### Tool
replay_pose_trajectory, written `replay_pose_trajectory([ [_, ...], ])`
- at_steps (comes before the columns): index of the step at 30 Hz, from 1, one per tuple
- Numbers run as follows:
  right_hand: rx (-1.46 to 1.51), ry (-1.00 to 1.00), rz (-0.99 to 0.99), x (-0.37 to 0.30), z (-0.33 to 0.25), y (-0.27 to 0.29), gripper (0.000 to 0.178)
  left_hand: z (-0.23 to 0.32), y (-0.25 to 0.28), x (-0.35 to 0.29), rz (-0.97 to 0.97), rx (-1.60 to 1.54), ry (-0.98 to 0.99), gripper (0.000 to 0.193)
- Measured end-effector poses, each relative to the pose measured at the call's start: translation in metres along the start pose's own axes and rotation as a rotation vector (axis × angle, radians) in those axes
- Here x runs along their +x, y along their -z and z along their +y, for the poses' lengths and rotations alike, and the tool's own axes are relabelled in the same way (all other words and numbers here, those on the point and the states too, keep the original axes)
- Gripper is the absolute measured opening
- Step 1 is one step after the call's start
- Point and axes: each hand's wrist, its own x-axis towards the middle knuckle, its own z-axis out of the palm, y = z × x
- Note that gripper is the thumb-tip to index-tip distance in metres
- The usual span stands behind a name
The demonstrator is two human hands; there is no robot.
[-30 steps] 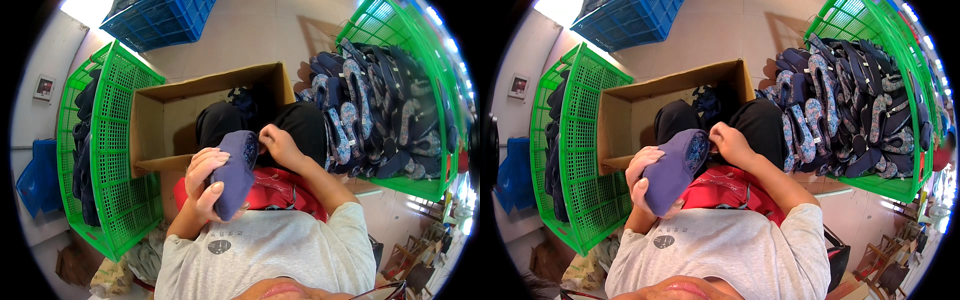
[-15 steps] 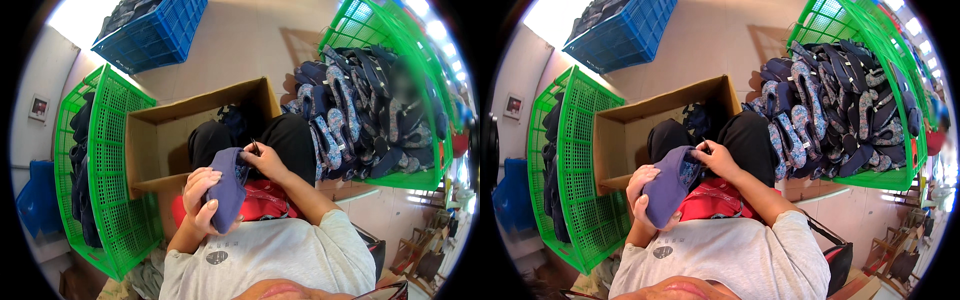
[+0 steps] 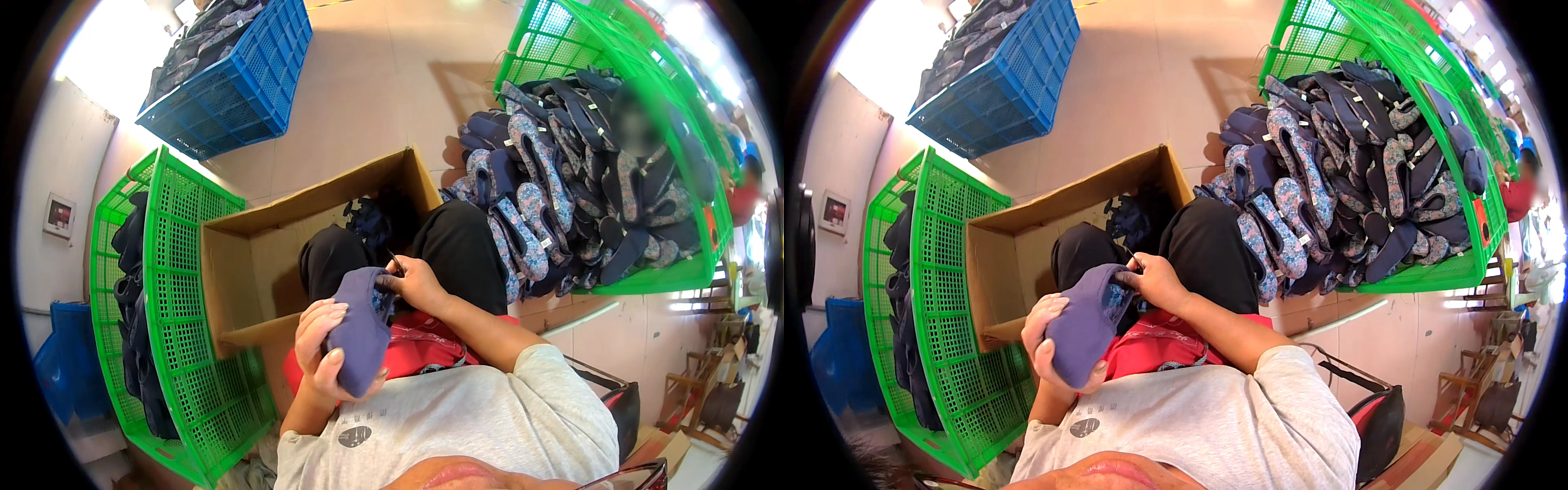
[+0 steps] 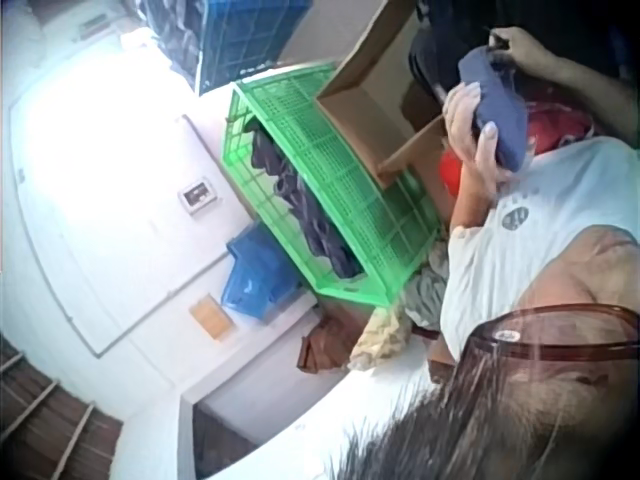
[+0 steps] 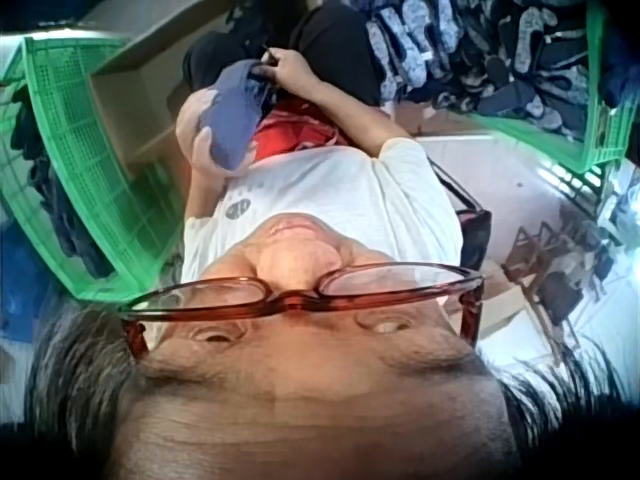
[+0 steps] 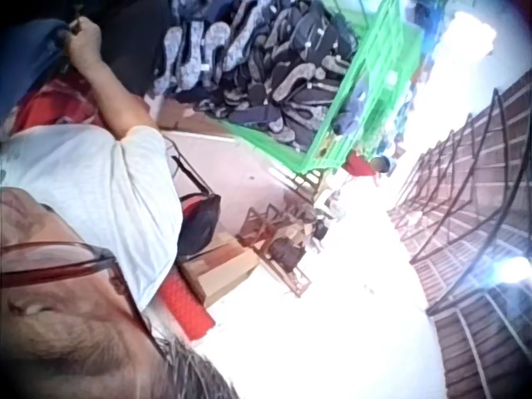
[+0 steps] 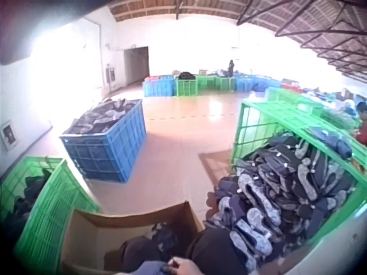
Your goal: The person sits on the floor and uses a small blade to trim loose threads and fabric edges from the straps of floral-patterned slippers. They pick up slippers from a green basket, trim the edges, and place them into a cardboard box.
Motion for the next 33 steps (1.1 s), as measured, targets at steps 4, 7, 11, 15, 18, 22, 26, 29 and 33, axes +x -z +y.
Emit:
replay_pose_trajectory([
  [4,0.449,-0.089,-0.007,-0.007,-0.016,-0.001,0.027,-0.024,-0.019,-0.005,0.551,-0.082,-0.097,0.085],
  [7,0.568,-0.152,-0.017,-0.003,-0.01,0.001,0.035,-0.03,-0.026,0.006,0.93,-0.116,-0.079,0.089],
  [11,0.693,-0.248,-0.02,0.004,-0.001,-0.004,0.034,-0.023,-0.031,-0.002,0.907,-0.212,0.04,0.087],
  [15,0.921,-0.294,0.093,0.009,-0.018,-0.01,0.032,-0.009,-0.015,-0.016,0.555,-0.25,0.211,0.075],
  [18,0.964,-0.184,0.15,0.029,0.011,-0.001,0.028,-0.007,-0.004,-0.001,0.499,-0.488,0.344,0.044],
  [22,0.908,-0.031,0.215,0.038,-0.005,0.014,0.021,-0.019,0.017,-0.006,0.718,-0.869,0.9,0.023],
  [26,0.904,0.005,0.294,0.042,-0.004,0.021,0.017,-0.032,0.026,-0.021,0.841,-1.069,1.184,0.029],
  [29,0.919,0.048,0.339,0.047,0.018,0.028,0.018,-0.035,0.03,-0.033,0.676,-0.989,1.33,0.038],
  [33,0.855,-0.019,0.306,0.038,0.003,0.03,0.033,-0.036,0.063,-0.032,-0.226,-0.328,1.464,0.033],
])
